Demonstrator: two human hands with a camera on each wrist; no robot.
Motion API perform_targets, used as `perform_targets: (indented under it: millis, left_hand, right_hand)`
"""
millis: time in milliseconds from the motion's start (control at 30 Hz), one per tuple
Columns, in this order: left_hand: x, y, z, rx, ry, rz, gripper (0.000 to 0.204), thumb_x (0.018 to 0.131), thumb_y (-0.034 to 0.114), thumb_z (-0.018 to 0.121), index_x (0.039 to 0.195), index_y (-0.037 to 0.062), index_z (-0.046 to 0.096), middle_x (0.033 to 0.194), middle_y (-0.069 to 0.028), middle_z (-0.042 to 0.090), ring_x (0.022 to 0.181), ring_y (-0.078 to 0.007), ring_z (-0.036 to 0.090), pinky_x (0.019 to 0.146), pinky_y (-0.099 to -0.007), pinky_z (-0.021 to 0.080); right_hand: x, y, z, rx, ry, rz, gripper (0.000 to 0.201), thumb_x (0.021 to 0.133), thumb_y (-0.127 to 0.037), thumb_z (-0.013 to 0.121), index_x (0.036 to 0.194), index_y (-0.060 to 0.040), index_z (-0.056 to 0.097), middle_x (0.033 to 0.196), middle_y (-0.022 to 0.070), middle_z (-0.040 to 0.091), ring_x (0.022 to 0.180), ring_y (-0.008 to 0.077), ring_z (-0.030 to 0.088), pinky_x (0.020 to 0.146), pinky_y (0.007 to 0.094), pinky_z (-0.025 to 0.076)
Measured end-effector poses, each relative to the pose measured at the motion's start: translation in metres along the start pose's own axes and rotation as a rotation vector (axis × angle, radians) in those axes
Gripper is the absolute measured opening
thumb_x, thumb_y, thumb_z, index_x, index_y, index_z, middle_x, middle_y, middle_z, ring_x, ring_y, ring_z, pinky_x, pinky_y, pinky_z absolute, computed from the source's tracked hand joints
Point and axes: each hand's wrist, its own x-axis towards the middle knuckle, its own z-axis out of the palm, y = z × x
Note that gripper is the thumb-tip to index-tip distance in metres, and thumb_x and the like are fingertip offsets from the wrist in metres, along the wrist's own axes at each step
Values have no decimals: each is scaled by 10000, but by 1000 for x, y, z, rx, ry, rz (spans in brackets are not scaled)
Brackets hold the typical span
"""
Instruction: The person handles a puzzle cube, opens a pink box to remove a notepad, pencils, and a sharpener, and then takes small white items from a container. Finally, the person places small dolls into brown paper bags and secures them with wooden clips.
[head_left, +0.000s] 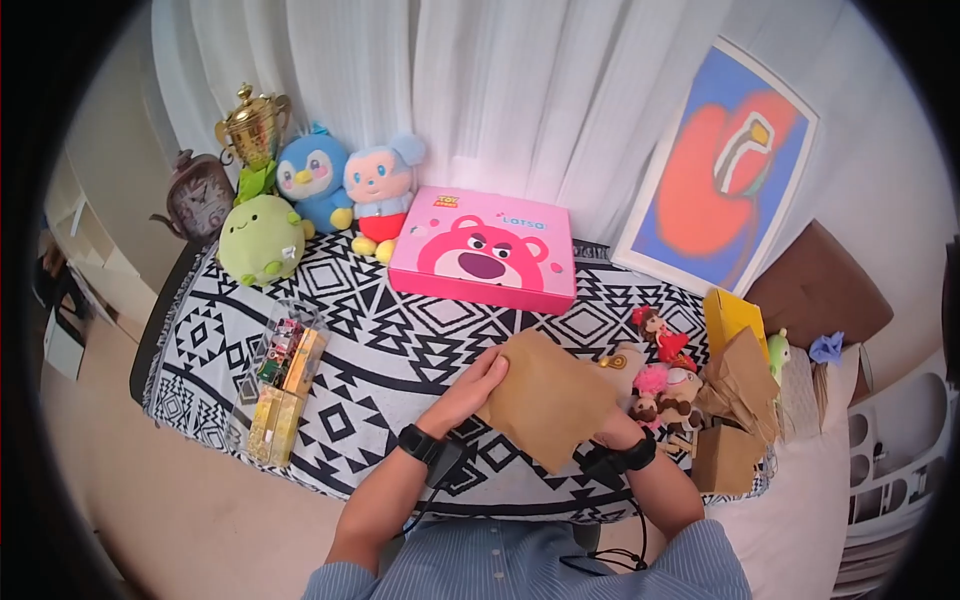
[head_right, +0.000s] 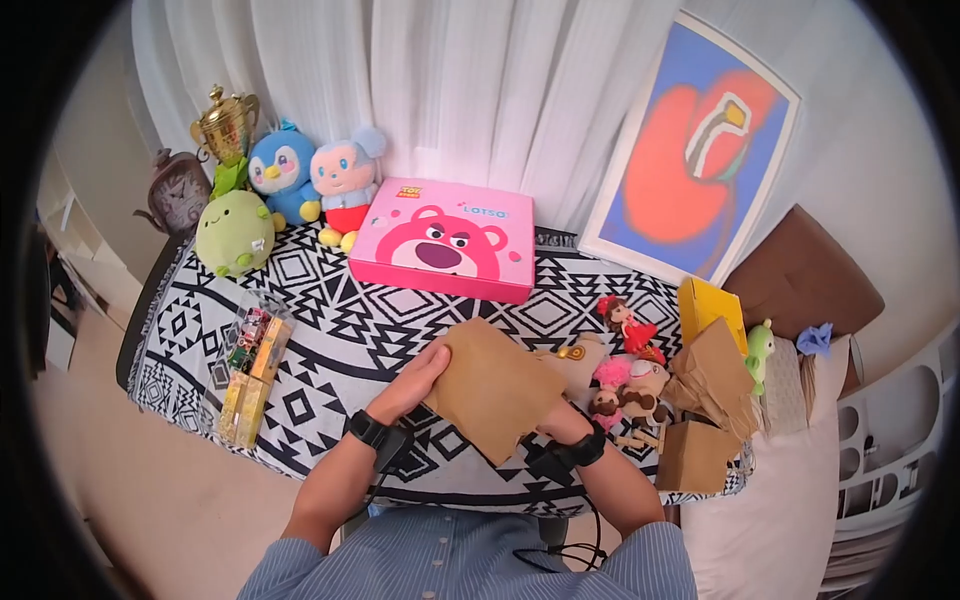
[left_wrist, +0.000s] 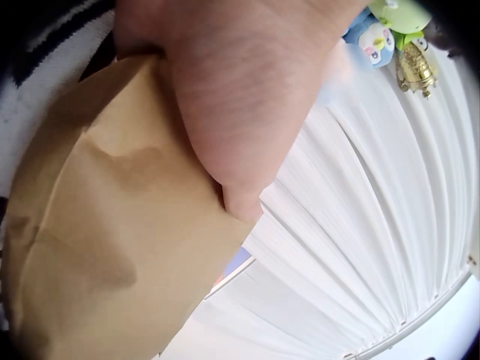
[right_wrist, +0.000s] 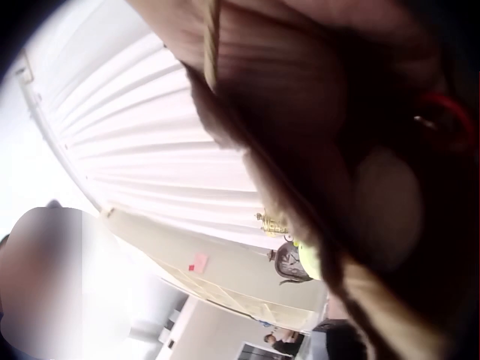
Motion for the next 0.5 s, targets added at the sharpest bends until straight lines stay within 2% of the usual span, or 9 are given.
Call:
perform_targets:
  millis: [33,167,200,233,300,333,367,467,500]
  left_hand:
    - [0,-1,0,90,-17,16,554,1003,440,380,1343,3,396,1263,-87,499,1170,-149,458,1006,-281,348]
    - [1,-5,-1,72,-36,13,551,1002,424,393,1352,-1,387,1265,-106,503,1173,-162,463,1007,-292,348]
    - [2,-8,-3,46,-36,9,566,979,409,465,1361,2,375,1265,-107,505,1174,-169,468,1008,-302,354]
    - [2,-11,-3,48,-46,6,566,979,409,465,1361,2,375,1265,-107,505,1174,-169,468,1008,-302,354]
    - [0,-16,-2,-3,-65,26,634,928,405,569,1373,6,358,1270,-107,504,1179,-173,472,1009,-309,362]
    - [0,-8,-1,-48,-63,-27,740,839,366,699,1378,2,347,1283,-101,502,1191,-176,471,1015,-315,365]
    - [-1,-6,-2,-45,-78,-29,740,839,366,699,1378,2,347,1283,-101,502,1191,-176,471,1015,-315,365]
    - [-4,11,0,-157,-228,-69,848,720,258,807,1379,-12,347,1297,-92,507,1184,-168,488,1010,-314,384]
    - [-4,14,1,-154,-240,-72,848,720,258,807,1379,-12,347,1297,-92,507,1184,-168,488,1010,-314,384]
  right_hand:
    - [2,3,2,-28,-3,-7,444,923,-256,591,1297,-41,484,1294,88,536,1150,209,542,961,353,453]
    - [2,13,-5,-147,-24,-40,458,910,-248,612,1298,-39,489,1301,91,535,1162,209,533,969,354,444]
    - [4,15,-4,-175,-28,-47,462,906,-246,617,1299,-39,490,1302,91,534,1165,209,530,971,355,442]
    - [7,16,-3,-203,-34,-52,466,903,-244,623,1299,-38,492,1304,92,534,1168,209,528,972,355,440]
    - [10,16,-6,-251,-41,-62,473,896,-240,633,1300,-37,494,1308,93,533,1174,208,523,976,355,436]
    - [8,18,-11,-278,-43,-68,477,892,-238,638,1300,-37,496,1309,94,532,1177,208,521,978,356,434]
    - [3,16,-18,-307,-45,-77,481,889,-236,644,1301,-36,497,1311,94,532,1180,208,518,980,356,432]
    - [9,10,-26,-390,-48,-96,493,878,-230,659,1302,-34,501,1316,96,531,1189,208,511,986,357,425]
    - [20,3,-26,-418,-51,-101,497,875,-228,665,1302,-34,502,1318,97,530,1192,208,509,988,357,423]
